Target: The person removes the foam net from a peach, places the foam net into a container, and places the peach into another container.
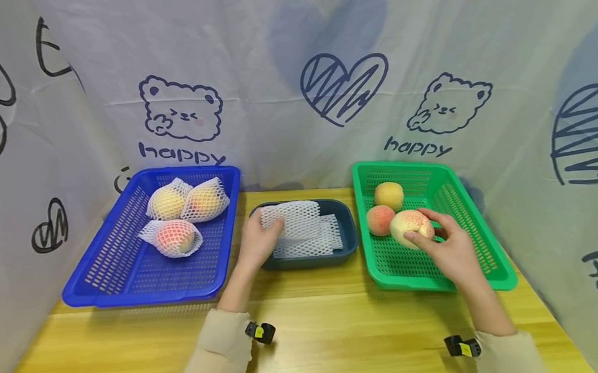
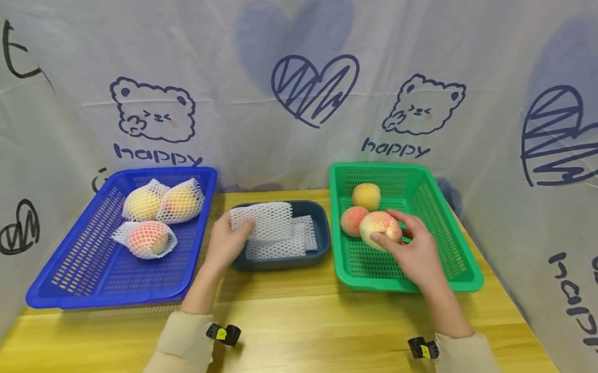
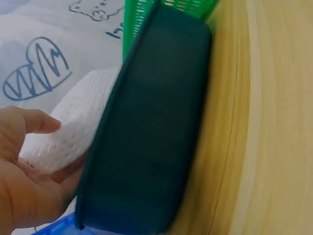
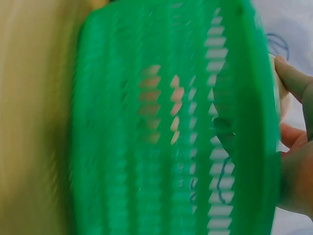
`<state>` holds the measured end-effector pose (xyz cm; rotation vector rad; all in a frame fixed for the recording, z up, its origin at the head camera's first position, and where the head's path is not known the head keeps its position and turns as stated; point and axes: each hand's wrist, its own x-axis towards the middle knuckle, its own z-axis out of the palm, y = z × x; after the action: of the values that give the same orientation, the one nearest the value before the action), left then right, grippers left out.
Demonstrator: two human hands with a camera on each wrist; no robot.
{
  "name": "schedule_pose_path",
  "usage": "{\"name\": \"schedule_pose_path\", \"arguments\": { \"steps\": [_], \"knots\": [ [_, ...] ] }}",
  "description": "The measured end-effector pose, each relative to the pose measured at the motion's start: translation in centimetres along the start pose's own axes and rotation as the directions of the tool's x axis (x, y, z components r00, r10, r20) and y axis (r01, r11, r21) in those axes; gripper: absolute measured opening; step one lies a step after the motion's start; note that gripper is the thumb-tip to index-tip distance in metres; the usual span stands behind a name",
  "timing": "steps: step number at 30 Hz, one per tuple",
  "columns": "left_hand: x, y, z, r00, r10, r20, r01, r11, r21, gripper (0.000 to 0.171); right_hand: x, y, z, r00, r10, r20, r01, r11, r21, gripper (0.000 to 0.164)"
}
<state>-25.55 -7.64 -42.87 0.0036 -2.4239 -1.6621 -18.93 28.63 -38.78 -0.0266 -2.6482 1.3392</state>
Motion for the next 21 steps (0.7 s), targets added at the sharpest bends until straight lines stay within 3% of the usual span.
{"name": "schedule_pose_path", "arguments": {
  "steps": [5, 11, 17, 21],
  "knots": [
    [1.1, -1.2, 0.3, 0.997, -0.068, 0.034, 0.061, 0.982, 0.18, 0.062, 0.7, 1.4, -0.7, 0.991, 0.023, 0.131, -0.007, 0.993, -0.12, 0.077],
    [1.7, -2.0, 1.4, 0.998, -0.064, 0.028, 0.051, 0.942, 0.332, 0.057, 2.1, 2.9, -1.2, 0.961, -0.042, 0.274, 0.102, 0.972, -0.209, 0.068],
    [1.6, -2.5, 2.5, 0.999, 0.033, -0.019, -0.022, 0.897, 0.441, 0.069, 4.4, 3.9, -1.9, 0.887, -0.044, 0.46, 0.155, 0.966, -0.206, 0.065],
    [1.3, -2.6, 2.7, 0.995, 0.096, -0.03, -0.07, 0.874, 0.48, 0.057, 5.8, 4.2, -2.6, 0.819, -0.029, 0.573, 0.209, 0.945, -0.251, 0.065]
  ]
}}
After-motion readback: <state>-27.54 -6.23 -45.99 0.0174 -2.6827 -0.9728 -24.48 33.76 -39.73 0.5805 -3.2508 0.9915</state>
